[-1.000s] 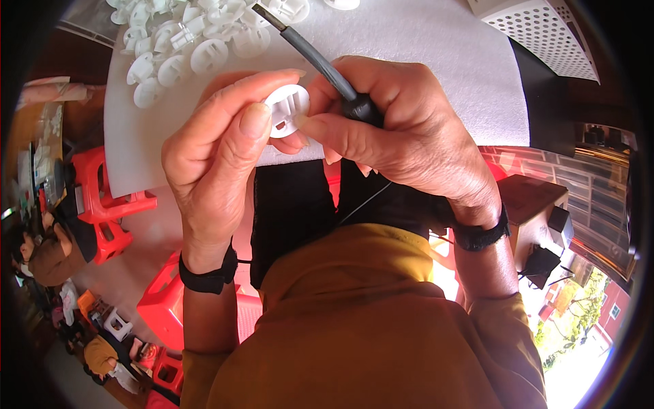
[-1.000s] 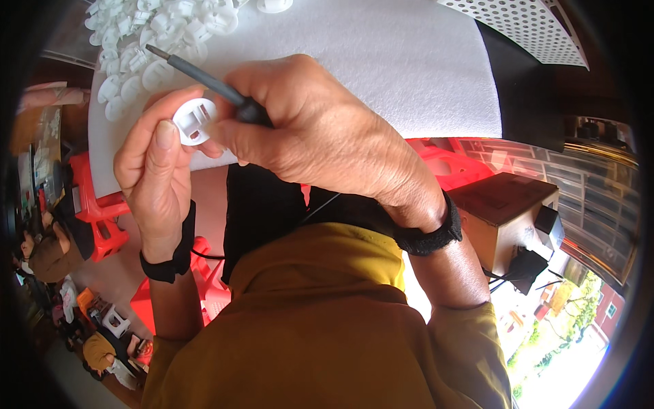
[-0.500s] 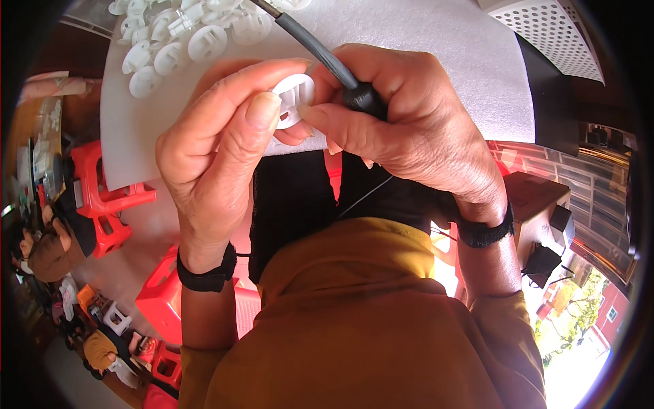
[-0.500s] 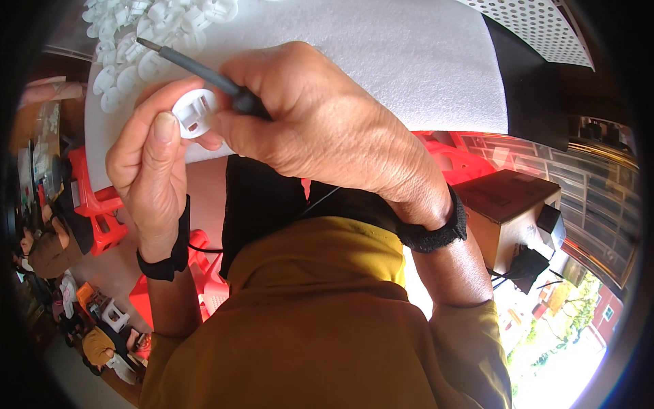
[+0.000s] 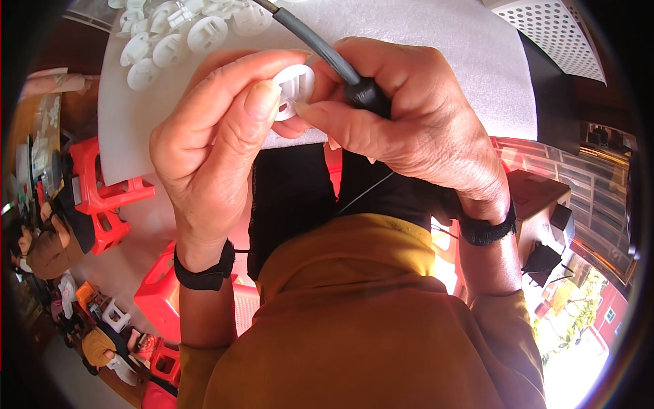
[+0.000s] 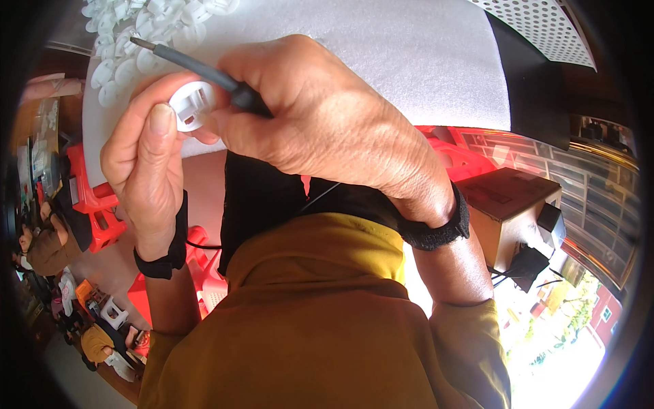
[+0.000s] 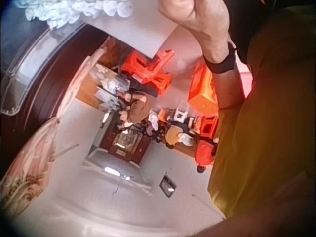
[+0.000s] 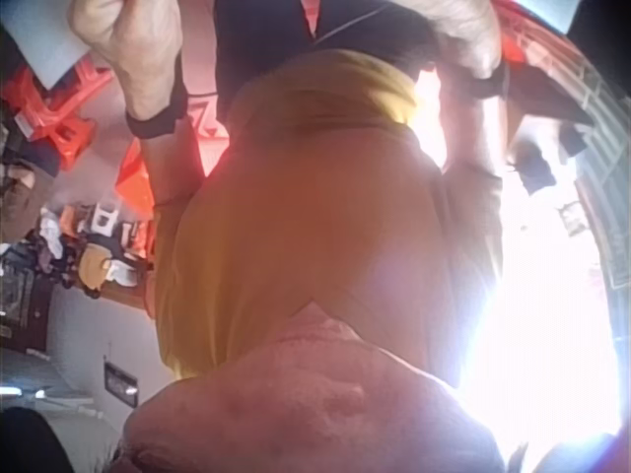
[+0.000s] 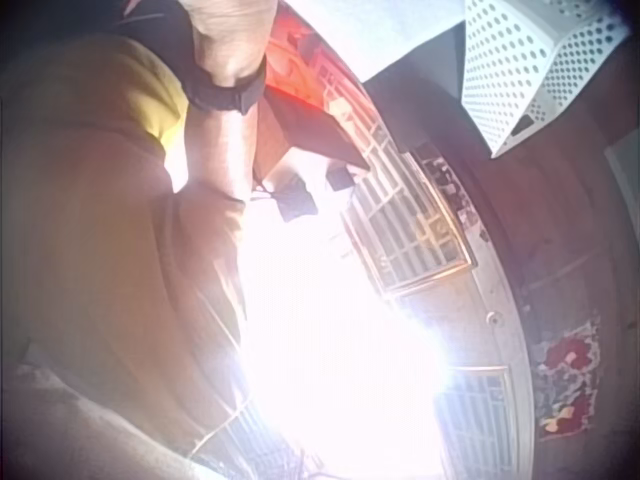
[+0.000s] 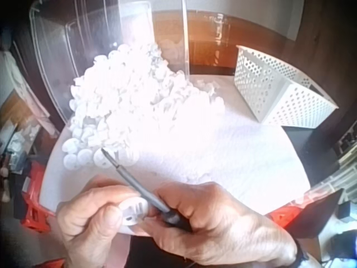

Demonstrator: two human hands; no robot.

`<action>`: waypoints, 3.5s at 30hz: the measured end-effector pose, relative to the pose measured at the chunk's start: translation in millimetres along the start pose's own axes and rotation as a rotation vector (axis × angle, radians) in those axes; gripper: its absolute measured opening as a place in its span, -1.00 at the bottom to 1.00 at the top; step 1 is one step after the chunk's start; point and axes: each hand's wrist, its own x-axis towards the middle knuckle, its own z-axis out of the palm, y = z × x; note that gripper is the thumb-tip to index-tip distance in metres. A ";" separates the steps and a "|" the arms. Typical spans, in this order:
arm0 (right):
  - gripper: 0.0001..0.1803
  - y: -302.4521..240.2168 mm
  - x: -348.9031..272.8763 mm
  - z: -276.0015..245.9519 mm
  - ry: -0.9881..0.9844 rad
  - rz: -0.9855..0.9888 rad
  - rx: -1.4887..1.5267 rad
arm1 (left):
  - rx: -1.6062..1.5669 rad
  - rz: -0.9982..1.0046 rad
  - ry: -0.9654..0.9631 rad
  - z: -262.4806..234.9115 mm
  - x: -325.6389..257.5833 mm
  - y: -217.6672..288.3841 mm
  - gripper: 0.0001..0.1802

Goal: Assembling or finishing small white plastic components using a handheld tool.

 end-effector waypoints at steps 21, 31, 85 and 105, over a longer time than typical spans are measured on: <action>-0.89 5.9 -3.4 1.6 0.047 -0.078 -0.047 | -0.014 -0.021 0.010 5.1 2.3 6.1 -0.66; -0.83 2.7 -2.6 3.9 0.070 -0.053 -0.058 | 0.038 -0.011 0.014 6.3 2.8 7.3 -0.67; -0.90 30.3 -5.3 13.0 0.264 -0.460 -0.356 | 0.288 -0.286 -0.017 19.7 7.9 27.9 -0.76; -0.90 34.2 -1.6 16.6 0.271 -0.550 -0.344 | 0.151 -0.429 -0.073 11.6 18.1 29.4 -0.75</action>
